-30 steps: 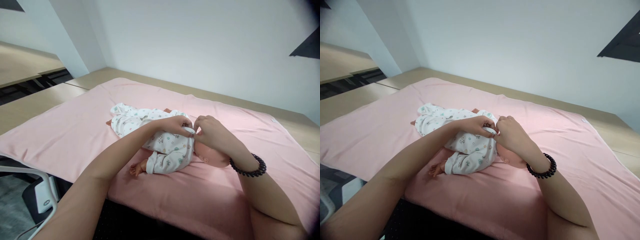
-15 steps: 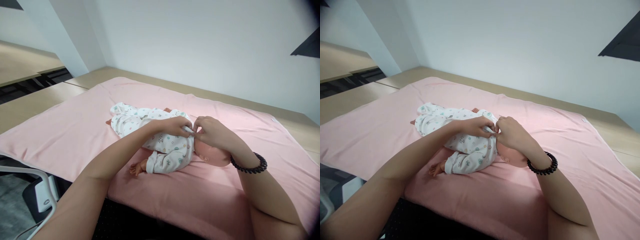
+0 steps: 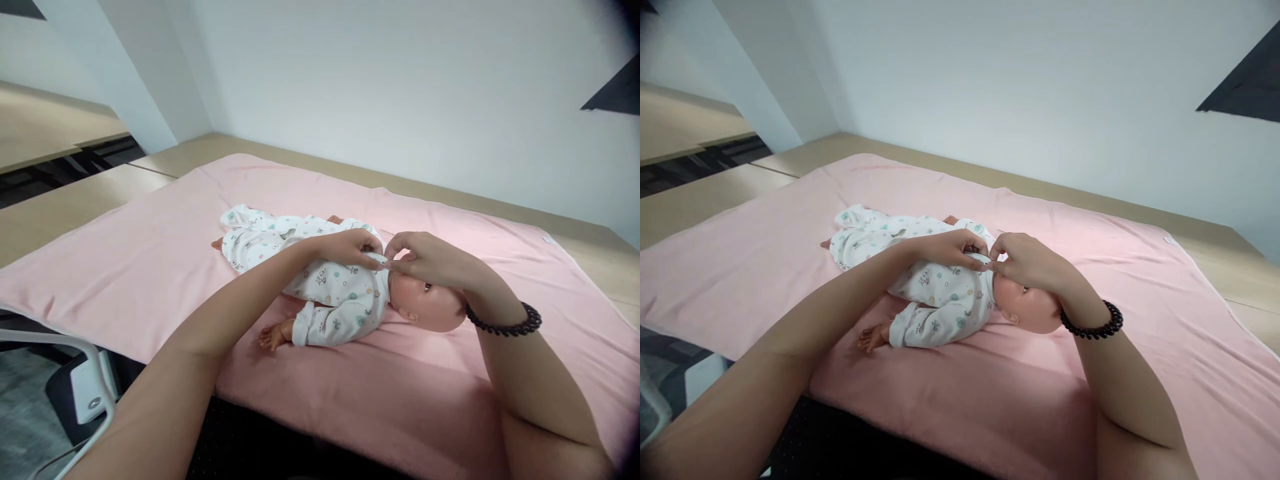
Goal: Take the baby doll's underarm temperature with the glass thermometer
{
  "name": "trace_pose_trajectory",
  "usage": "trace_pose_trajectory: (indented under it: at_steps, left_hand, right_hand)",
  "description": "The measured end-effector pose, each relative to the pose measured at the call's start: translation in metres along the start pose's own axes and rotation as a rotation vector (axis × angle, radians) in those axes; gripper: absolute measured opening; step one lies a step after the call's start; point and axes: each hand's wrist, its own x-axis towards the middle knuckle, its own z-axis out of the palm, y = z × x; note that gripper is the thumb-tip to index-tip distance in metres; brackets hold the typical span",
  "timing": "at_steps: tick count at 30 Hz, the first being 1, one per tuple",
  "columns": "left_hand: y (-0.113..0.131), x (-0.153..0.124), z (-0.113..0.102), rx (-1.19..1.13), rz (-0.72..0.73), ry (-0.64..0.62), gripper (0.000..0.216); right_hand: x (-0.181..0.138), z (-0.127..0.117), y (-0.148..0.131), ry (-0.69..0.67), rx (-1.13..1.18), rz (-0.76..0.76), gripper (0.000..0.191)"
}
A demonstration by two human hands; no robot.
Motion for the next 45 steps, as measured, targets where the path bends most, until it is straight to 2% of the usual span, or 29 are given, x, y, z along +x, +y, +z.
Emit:
trace_pose_trajectory:
  at_steps: [4, 15, 20, 24, 29, 36, 41, 45]
  left_hand:
    - [-0.004, 0.001, 0.000, -0.070, 0.003, -0.009, 0.023]
    - [-0.003, 0.000, 0.001, -0.067, 0.000, 0.002, 0.022]
    - [-0.005, 0.001, 0.000, -0.108, 0.010, -0.003, 0.022]
    - [-0.002, 0.000, 0.000, -0.132, 0.023, -0.011, 0.021]
    - [0.007, -0.003, 0.001, -0.103, 0.023, -0.011, 0.024]
    - [0.007, -0.004, -0.001, -0.071, 0.023, -0.024, 0.025]
    - [0.000, -0.002, 0.001, -0.124, 0.003, 0.004, 0.021]
    - [0.003, -0.003, 0.001, -0.086, -0.031, 0.019, 0.024]
  right_hand:
    - [0.001, 0.000, 0.001, 0.003, -0.002, 0.004, 0.018]
    - [-0.002, 0.004, -0.008, 0.058, -0.073, -0.011, 0.014]
    - [0.000, -0.001, 0.001, 0.038, -0.074, -0.122, 0.021]
    - [0.002, -0.003, 0.004, -0.015, -0.010, -0.213, 0.019]
    - [-0.001, -0.007, -0.001, -0.067, 0.074, -0.184, 0.010]
    - [-0.002, -0.008, 0.000, -0.118, 0.080, -0.179, 0.020]
    - [0.000, 0.000, 0.002, -0.033, 0.065, -0.093, 0.014]
    - [0.001, 0.004, 0.006, 0.069, 0.005, -0.020, 0.022]
